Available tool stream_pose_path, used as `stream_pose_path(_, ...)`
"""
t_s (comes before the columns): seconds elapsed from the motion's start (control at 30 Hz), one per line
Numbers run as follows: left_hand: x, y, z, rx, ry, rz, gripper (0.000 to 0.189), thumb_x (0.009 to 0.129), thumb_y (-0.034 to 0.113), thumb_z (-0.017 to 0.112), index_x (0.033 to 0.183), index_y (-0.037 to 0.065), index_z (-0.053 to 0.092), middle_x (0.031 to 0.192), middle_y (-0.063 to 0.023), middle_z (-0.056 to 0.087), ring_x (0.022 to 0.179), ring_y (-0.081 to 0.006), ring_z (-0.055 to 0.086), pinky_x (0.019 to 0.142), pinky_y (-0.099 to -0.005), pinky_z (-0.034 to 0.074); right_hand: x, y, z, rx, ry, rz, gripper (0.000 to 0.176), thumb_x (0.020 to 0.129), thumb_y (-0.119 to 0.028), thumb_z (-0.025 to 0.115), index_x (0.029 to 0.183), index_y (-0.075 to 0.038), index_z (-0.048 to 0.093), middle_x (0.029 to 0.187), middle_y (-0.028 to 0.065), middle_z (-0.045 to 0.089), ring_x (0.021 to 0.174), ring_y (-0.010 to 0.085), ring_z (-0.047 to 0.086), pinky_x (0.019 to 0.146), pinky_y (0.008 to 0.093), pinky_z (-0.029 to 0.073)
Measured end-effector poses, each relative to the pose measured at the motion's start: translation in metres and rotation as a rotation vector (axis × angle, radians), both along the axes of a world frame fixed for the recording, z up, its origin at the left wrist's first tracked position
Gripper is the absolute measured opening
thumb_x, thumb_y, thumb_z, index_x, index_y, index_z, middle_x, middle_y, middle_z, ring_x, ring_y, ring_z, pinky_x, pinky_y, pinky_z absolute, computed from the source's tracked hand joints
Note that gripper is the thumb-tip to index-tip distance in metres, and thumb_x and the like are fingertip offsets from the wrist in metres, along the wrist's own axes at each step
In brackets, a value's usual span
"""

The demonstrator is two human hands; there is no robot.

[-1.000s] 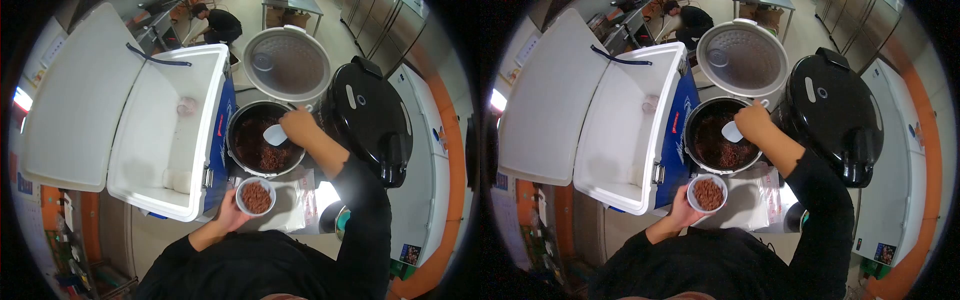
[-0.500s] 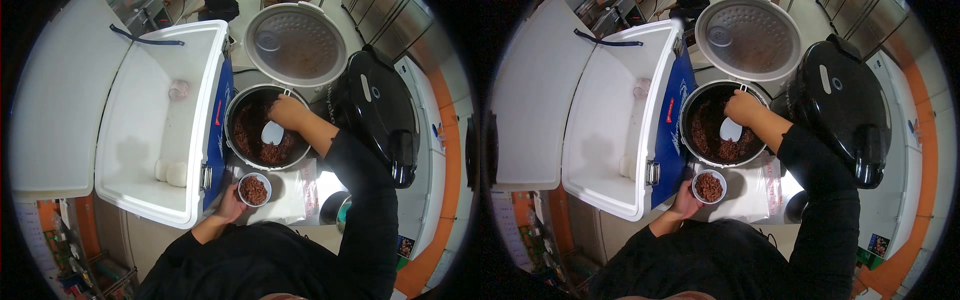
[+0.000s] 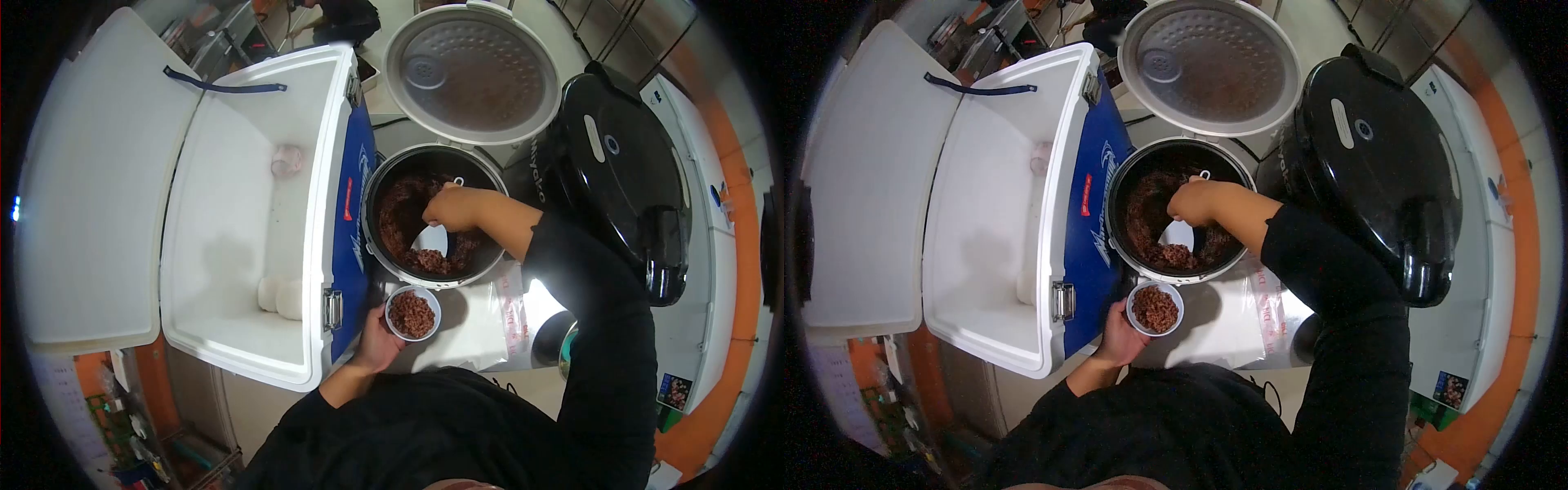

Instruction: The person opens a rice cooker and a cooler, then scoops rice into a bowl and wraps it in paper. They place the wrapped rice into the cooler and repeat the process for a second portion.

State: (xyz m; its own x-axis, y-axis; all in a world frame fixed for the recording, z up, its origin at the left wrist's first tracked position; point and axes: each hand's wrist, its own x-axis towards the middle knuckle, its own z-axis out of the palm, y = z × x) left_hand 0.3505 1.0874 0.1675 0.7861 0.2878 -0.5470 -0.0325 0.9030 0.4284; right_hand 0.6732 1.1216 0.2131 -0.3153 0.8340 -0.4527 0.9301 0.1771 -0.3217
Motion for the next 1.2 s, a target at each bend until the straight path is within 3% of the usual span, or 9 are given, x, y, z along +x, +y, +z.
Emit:
stream_pose_path(0.1,-0.004,0.002,0.001,0.009,-0.013,0.014,0.056,0.1,0.042,0.03,0.141,0.006,0.043,0.141,-0.013,0.05,0.13,-0.0283,0.049,0.108,-0.0474,0.04,0.003,0.005,-0.002,-0.058,0.009,-0.059,0.017,0.085,-0.016,0.059,0.099,-0.012,0.069,0.095,0.0112,0.07,0.098,0.0294,0.065,0.088,0.0466,0.041)
stream_pose_path(0.37,-0.019,-0.005,0.018,-0.054,0.093,0.098,0.051,0.101,0.038,0.033,0.139,0.006,0.046,0.141,-0.011,0.05,0.131,-0.0266,0.048,0.111,-0.0466,0.037,0.013,-0.001,0.012,0.117,0.164,-0.308,0.017,0.086,-0.012,0.057,0.1,-0.007,0.066,0.097,0.0188,0.068,0.097,0.0386,0.064,0.081,0.0478,0.048)
stream_pose_path(0.5,-0.016,-0.008,0.046,-0.067,0.001,0.132,0.057,0.102,0.045,0.032,0.144,0.006,0.038,0.145,-0.0123,0.046,0.133,-0.0285,0.047,0.112,-0.0486,0.036,0.01,-0.025,0.033,0.263,0.173,-0.461,0.016,0.086,-0.011,0.057,0.098,-0.003,0.065,0.095,0.0215,0.067,0.094,0.0417,0.064,0.08,0.0482,0.048)
stream_pose_path(0.6,0.001,-0.007,0.078,0.121,-0.125,0.086,0.067,0.1,0.054,0.028,0.147,0.007,0.031,0.147,-0.0169,0.041,0.134,-0.0339,0.045,0.11,-0.0515,0.039,0.008,-0.05,0.058,0.365,0.154,-0.552,0.016,0.09,-0.011,0.052,0.095,-0.001,0.063,0.093,0.0235,0.066,0.09,0.0432,0.063,0.078,0.0489,0.047)
stream_pose_path(0.8,0.05,0.0,0.108,0.238,-0.339,0.145,0.056,0.105,0.043,0.025,0.144,0.003,0.031,0.143,-0.0183,0.044,0.129,-0.0314,0.049,0.107,-0.0456,0.044,-0.007,-0.101,0.12,0.485,0.248,-0.756,0.02,0.096,-0.014,0.046,0.093,-0.001,0.06,0.089,0.0244,0.064,0.088,0.0432,0.061,0.077,0.0504,0.046)
stream_pose_path(0.97,0.1,0.0,0.111,0.204,-0.346,0.24,0.056,0.105,0.044,0.023,0.143,0.003,0.035,0.141,-0.015,0.046,0.129,-0.0285,0.048,0.108,-0.0453,0.042,-0.047,-0.132,0.146,0.845,-0.053,-0.665,0.014,0.089,-0.012,0.05,0.088,-0.003,0.06,0.085,0.0193,0.065,0.084,0.038,0.063,0.073,0.0475,0.048)
stream_pose_path(1.0,0.108,0.003,0.109,0.219,-0.365,0.222,0.054,0.106,0.043,0.023,0.142,0.006,0.036,0.14,-0.0136,0.047,0.128,-0.0275,0.049,0.108,-0.0448,0.042,-0.056,-0.136,0.138,0.976,-0.184,-0.535,0.011,0.083,-0.013,0.054,0.089,-0.005,0.059,0.081,0.0129,0.063,0.078,0.0314,0.064,0.067,0.0435,0.047)
stream_pose_path(1.1,0.124,0.009,0.103,0.261,-0.378,0.188,0.049,0.106,0.043,0.023,0.139,0.01,0.039,0.137,-0.0106,0.05,0.126,-0.0254,0.051,0.107,-0.0435,0.042,-0.097,-0.145,0.131,0.916,-0.51,-0.411,0.013,0.077,-0.017,0.058,0.089,-0.01,0.058,0.081,0.0029,0.056,0.076,0.0204,0.061,0.062,0.0372,0.045)
stream_pose_path(1.2,0.13,0.007,0.099,0.298,-0.332,0.182,0.052,0.105,0.045,0.022,0.139,0.008,0.04,0.135,-0.0114,0.052,0.123,-0.0261,0.054,0.104,-0.0445,0.045,-0.106,-0.152,0.121,0.916,-0.577,-0.395,0.014,0.078,-0.018,0.059,0.09,-0.011,0.057,0.084,0.0019,0.056,0.078,0.0197,0.06,0.062,0.0359,0.045)
